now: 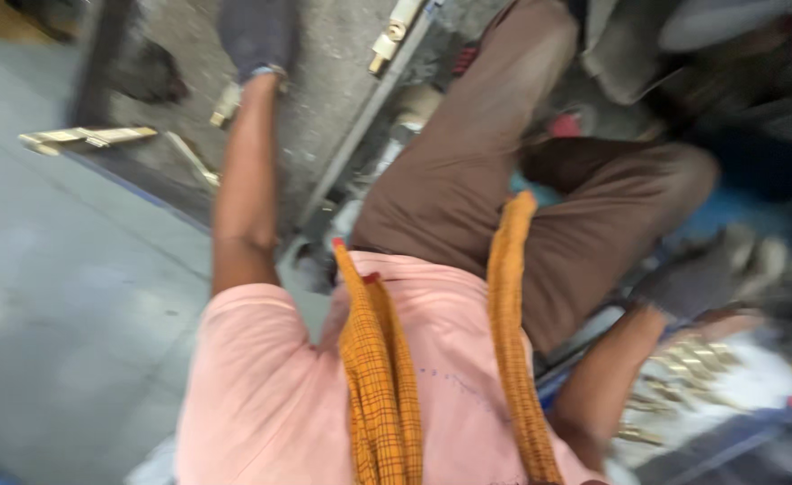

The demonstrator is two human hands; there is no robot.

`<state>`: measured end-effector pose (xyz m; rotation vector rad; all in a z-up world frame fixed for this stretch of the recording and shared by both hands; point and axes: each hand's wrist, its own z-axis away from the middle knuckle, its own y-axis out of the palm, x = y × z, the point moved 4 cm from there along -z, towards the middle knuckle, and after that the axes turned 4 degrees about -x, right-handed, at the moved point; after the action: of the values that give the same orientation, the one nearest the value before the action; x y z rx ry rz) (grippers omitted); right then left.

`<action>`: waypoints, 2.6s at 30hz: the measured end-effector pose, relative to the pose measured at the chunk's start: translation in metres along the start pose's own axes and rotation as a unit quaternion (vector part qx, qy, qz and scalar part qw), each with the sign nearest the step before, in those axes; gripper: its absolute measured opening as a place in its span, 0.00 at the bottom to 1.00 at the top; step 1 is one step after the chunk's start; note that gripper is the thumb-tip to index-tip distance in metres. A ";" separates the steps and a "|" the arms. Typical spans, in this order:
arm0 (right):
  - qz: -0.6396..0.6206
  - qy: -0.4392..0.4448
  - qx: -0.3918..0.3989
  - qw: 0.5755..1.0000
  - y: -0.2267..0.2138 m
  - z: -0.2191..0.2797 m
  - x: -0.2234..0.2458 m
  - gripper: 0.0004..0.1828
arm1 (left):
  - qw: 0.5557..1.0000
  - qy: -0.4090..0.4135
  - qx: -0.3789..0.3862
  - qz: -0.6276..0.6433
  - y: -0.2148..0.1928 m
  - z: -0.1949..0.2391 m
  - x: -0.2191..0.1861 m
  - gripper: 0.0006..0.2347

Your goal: The person sits on the floor and polishes brass-colored metal components using a rotating buffing wheel on a stationary machine, handling the parts individually to press them against the abrasive surface.

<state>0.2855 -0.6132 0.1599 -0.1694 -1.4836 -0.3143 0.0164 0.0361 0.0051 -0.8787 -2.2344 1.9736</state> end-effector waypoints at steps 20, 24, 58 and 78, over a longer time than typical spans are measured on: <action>0.172 0.036 0.354 0.919 0.112 0.060 -0.033 0.12 | 0.983 -0.048 -0.018 0.176 -0.117 -0.016 -0.064 0.16; 0.112 0.048 0.365 0.923 0.113 0.060 -0.040 0.15 | 0.945 -0.082 0.081 0.307 -0.174 0.012 -0.115 0.13; 0.381 -0.322 0.418 0.759 0.147 -0.016 0.077 0.18 | 0.511 -0.064 0.614 0.597 0.018 0.151 -0.412 0.15; 0.470 -0.319 0.456 0.685 0.149 -0.064 0.003 0.06 | 0.816 0.363 0.228 0.389 0.101 0.164 -0.434 0.17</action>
<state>0.3925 -0.4921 0.1698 -0.2142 -1.8351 1.4628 0.3572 -0.2944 0.0255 -2.1877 -0.9673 1.7397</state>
